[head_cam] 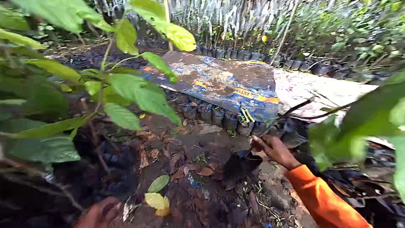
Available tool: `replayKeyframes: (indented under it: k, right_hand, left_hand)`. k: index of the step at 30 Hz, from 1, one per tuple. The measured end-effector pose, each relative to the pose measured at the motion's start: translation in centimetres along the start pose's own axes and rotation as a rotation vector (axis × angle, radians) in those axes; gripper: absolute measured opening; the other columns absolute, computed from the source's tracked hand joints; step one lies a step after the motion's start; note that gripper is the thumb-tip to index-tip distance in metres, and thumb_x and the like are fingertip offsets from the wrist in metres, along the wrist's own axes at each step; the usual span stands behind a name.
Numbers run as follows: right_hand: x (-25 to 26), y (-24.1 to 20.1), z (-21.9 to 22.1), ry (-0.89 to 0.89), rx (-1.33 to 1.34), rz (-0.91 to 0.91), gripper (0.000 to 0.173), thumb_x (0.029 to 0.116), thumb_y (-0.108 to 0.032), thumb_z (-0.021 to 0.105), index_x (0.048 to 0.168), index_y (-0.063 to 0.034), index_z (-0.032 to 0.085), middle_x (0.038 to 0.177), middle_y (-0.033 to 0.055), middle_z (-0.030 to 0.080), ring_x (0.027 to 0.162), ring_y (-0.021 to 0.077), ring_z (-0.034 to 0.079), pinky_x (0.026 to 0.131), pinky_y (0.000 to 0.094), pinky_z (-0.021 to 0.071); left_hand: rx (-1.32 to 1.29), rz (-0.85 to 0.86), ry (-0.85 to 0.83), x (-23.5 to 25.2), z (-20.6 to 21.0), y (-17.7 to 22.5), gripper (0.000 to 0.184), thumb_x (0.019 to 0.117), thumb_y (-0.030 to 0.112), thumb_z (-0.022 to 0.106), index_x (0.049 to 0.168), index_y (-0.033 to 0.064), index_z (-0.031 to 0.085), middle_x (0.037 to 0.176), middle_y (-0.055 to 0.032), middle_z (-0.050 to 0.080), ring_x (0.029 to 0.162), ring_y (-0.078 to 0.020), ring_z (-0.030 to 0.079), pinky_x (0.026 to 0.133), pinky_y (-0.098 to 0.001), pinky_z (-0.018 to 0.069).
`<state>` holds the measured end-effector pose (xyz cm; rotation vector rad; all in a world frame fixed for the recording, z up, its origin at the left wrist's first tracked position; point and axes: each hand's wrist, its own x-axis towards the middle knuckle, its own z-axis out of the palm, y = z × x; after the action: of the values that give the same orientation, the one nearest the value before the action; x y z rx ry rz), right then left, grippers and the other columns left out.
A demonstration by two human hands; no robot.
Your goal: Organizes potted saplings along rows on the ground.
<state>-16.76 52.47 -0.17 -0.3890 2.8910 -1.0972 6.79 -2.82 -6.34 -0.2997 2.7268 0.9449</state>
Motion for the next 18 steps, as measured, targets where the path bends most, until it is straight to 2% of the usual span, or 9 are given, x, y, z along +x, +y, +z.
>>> replayKeyframes:
  k: [1, 4, 8, 12, 15, 18]
  right_hand:
    - [0.7, -1.1, 1.3, -0.024, 0.027, -0.064, 0.044, 0.1096, -0.032, 0.044, 0.111, 0.0045, 0.068, 0.096, 0.0126, 0.076, 0.081, 0.0213, 0.076, 0.082, 0.0435, 0.0639]
    - [2.8, -5.5, 5.0, -0.027, 0.085, -0.26, 0.046, 0.1085, -0.034, 0.043, 0.106, 0.0042, 0.068, 0.089, 0.0104, 0.076, 0.076, 0.0173, 0.075, 0.076, 0.0397, 0.0645]
    - [5.2, -12.1, 9.4, -0.086, 0.189, -0.395, 0.04, 0.109, -0.027, 0.044, 0.106, 0.0044, 0.069, 0.09, 0.0097, 0.076, 0.076, 0.0146, 0.075, 0.076, 0.0343, 0.065]
    - [7.1, -17.9, 14.5, -0.163, 0.302, -0.511, 0.034, 0.1083, -0.019, 0.048, 0.104, 0.0079, 0.068, 0.087, 0.0129, 0.074, 0.074, 0.0165, 0.074, 0.074, 0.0355, 0.064]
    - [9.6, -20.1, 18.6, -0.269, 0.214, -0.598, 0.036, 0.1096, -0.028, 0.047, 0.106, -0.0002, 0.07, 0.088, 0.0066, 0.076, 0.077, 0.0144, 0.075, 0.078, 0.0376, 0.0648]
    - [11.0, -22.6, 23.8, -0.349, 0.226, -0.682, 0.036, 0.1094, -0.026, 0.048, 0.103, 0.0005, 0.071, 0.085, 0.0084, 0.076, 0.075, 0.0169, 0.074, 0.077, 0.0405, 0.0629]
  left_hand:
    - [-0.028, 0.027, 0.036, -0.1, 0.2, -0.9, 0.028, 0.1034, 0.019, 0.057, 0.118, -0.0026, 0.068, 0.102, -0.024, 0.071, 0.089, -0.0386, 0.071, 0.085, -0.0611, 0.0553]
    - [-0.06, -0.045, 0.045, -0.8, -0.3, -0.4, 0.026, 0.1035, 0.017, 0.058, 0.119, -0.0007, 0.069, 0.101, -0.0203, 0.07, 0.09, -0.0337, 0.069, 0.088, -0.0559, 0.0542]
    - [-0.08, -0.124, 0.039, -2.0, 0.4, -0.9, 0.027, 0.1043, 0.019, 0.057, 0.118, -0.0011, 0.069, 0.102, -0.0202, 0.071, 0.092, -0.0328, 0.07, 0.09, -0.0543, 0.0541]
    - [-0.113, -0.197, 0.051, -3.4, 1.2, -1.8, 0.027, 0.104, 0.02, 0.058, 0.118, -0.0008, 0.069, 0.104, -0.0192, 0.071, 0.092, -0.0312, 0.07, 0.09, -0.0527, 0.0544]
    - [-0.121, -0.27, 0.032, -4.5, 1.5, -1.8, 0.027, 0.1043, 0.02, 0.057, 0.12, 0.0003, 0.068, 0.101, -0.0178, 0.071, 0.09, -0.0289, 0.069, 0.088, -0.0502, 0.0544]
    - [-0.134, -0.303, 0.038, -5.4, 1.7, -2.0, 0.028, 0.1048, 0.021, 0.057, 0.12, 0.0003, 0.068, 0.1, -0.0168, 0.071, 0.089, -0.0275, 0.068, 0.088, -0.0481, 0.054]
